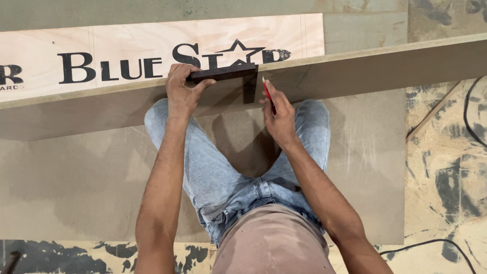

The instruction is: The person sits on the floor and uses a try square and a red pencil to mark straight lines on a long piece of plywood. They repeatedly position the square at different points along the board and draw lines to prepare for cutting.

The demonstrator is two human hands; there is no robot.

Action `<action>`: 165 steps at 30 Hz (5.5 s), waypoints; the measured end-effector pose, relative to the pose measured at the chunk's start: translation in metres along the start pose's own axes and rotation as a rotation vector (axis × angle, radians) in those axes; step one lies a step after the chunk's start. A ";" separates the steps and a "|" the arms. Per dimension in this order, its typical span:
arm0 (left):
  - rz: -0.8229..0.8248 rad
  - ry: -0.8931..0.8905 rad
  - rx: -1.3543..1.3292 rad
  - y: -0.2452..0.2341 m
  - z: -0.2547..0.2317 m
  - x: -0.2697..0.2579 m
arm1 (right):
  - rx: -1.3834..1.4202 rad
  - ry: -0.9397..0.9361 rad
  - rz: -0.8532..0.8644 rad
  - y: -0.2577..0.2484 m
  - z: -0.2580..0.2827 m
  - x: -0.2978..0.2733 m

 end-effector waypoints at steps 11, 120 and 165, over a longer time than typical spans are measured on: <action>0.011 -0.015 0.021 0.003 0.006 0.000 | 0.034 -0.006 0.025 0.003 0.002 0.006; 0.023 -0.001 0.472 0.066 -0.005 -0.014 | 0.635 0.429 -0.199 -0.031 -0.013 -0.050; 0.542 -0.088 0.821 -0.412 0.382 -0.085 | 0.664 0.340 0.486 0.544 0.385 0.137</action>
Point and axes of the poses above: each hand's wrist, its own x-axis towards the middle knuckle, its own y-axis out of the palm, z = x × y, the point moved 7 cm from there along x, towards the middle knuckle, and after that the axes turned 8 degrees about z, right-handed, at the moved point
